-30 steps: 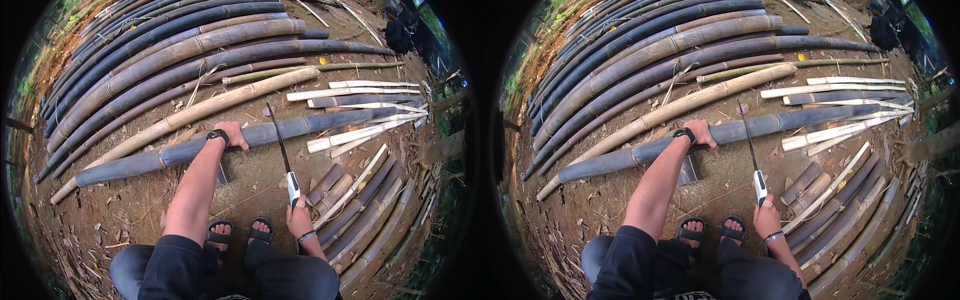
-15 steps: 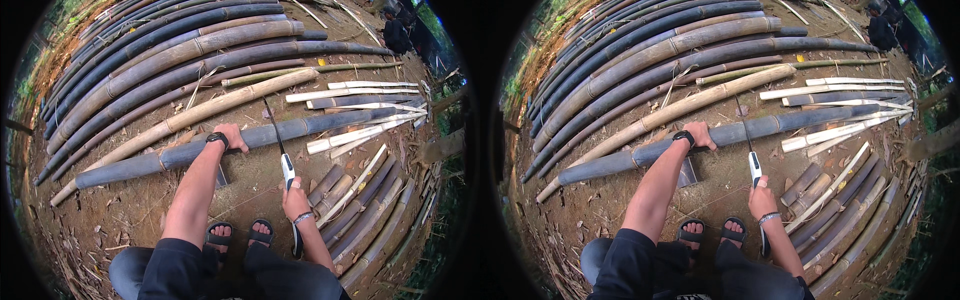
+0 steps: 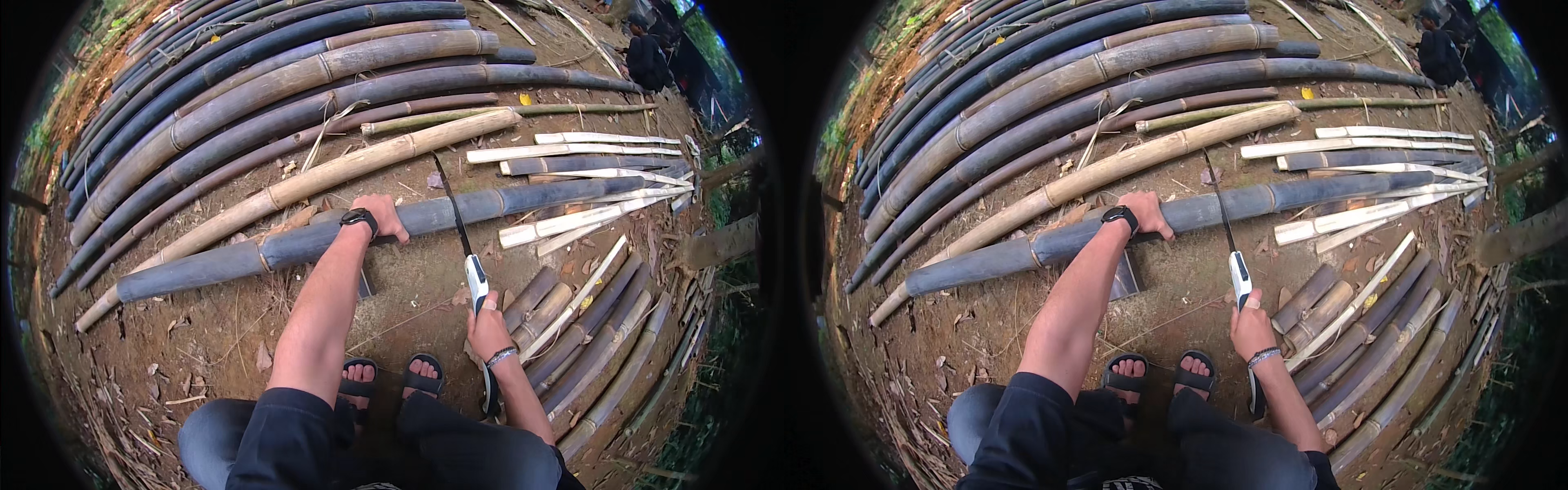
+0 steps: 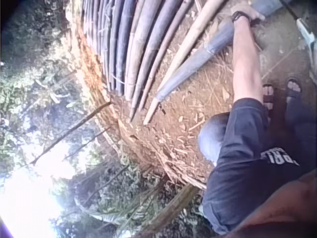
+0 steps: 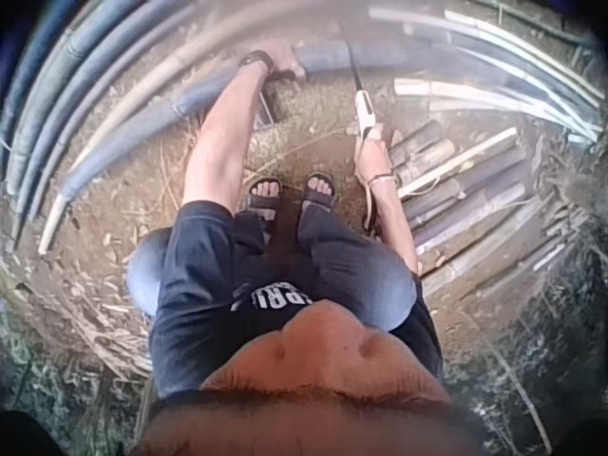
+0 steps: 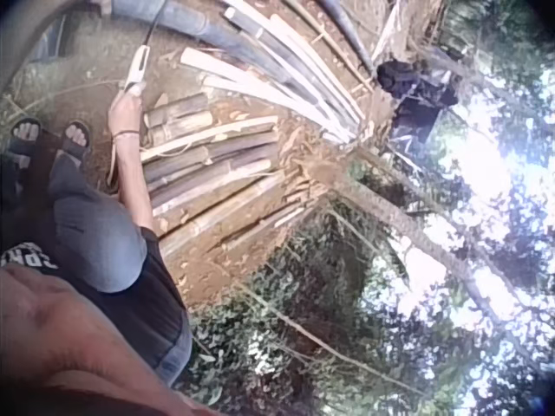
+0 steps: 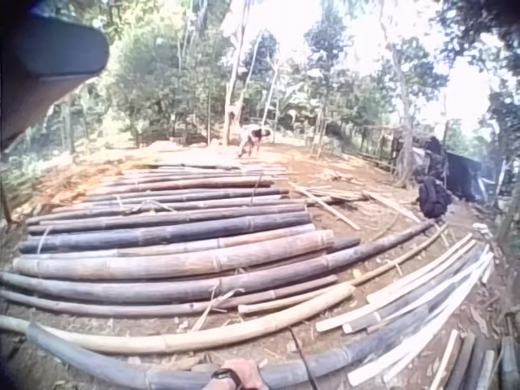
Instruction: The person saws a long bamboo pole while sitting on the ground, holding the pole with one hand and using a hand saw with the other.
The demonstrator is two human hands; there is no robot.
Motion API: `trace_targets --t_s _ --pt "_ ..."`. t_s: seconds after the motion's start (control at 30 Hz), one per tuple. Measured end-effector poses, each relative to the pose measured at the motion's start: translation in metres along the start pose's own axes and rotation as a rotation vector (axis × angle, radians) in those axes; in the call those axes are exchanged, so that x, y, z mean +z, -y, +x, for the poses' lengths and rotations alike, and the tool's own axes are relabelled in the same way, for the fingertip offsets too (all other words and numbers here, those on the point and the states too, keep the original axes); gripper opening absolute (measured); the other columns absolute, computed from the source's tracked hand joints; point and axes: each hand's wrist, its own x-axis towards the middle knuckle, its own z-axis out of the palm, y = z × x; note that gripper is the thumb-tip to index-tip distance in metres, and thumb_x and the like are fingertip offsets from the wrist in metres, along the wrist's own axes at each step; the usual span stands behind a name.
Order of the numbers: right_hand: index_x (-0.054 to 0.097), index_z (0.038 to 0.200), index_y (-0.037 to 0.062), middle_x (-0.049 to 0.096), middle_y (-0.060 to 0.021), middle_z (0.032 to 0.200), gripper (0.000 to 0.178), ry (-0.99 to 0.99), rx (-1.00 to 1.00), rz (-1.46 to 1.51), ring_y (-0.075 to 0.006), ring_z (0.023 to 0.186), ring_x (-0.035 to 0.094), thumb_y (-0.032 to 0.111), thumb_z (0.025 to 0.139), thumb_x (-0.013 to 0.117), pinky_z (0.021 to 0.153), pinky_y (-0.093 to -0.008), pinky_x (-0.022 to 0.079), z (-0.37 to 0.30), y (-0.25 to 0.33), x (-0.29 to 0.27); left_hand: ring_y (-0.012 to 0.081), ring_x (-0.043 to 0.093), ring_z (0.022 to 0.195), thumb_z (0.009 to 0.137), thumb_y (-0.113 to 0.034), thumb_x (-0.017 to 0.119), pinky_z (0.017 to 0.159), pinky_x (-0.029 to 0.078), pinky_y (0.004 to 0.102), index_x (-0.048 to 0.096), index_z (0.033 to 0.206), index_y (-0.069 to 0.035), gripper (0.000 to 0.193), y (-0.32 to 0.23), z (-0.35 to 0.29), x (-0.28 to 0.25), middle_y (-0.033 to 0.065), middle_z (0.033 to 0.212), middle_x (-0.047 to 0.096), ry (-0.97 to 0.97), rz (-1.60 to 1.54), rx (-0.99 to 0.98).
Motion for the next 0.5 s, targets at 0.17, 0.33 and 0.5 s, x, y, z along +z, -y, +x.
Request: trace_targets --t_s 0.17,0.33,0.5 --pt "0.031 0.119 -0.0101 0.061 -0.0325 0.068 0.043 -0.019 -0.075 0.065 -0.051 0.067 0.063 0.016 0.095 0.055 0.058 -0.0577 0.051 -0.035 -0.002 0.005 0.0329 0.071 0.094 0.047 -0.055 0.084 0.084 0.056 0.041 0.074 0.097 0.001 0.076 0.013 -0.005 -0.006 0.021 0.099 0.073 0.046 0.0 -0.035" --pt "0.035 0.12 -0.0106 0.063 -0.0284 0.069 0.046 0.016 -0.018 0.061 -0.0492 0.063 0.064 0.019 0.094 0.058 0.055 -0.0544 0.051 0.023 -0.004 0.009 0.0333 0.071 0.095 0.045 -0.056 0.084 0.085 0.055 0.0406 0.075 0.095 0.001 0.077 0.008 -0.003 0.002 0.0217 0.099 0.073 -0.013 0.032 -0.044" --pt "0.032 0.124 -0.0123 0.062 -0.0288 0.066 0.047 0.015 -0.001 -0.035 -0.0491 0.064 0.063 0.019 0.096 0.054 0.057 -0.0567 0.052 -0.033 -0.012 0.008 0.0338 0.071 0.093 0.044 -0.055 0.083 0.082 0.056 0.0411 0.074 0.095 0.002 0.076 0.002 0.001 0.001 0.0207 0.096 0.073 0.013 0.054 -0.052"
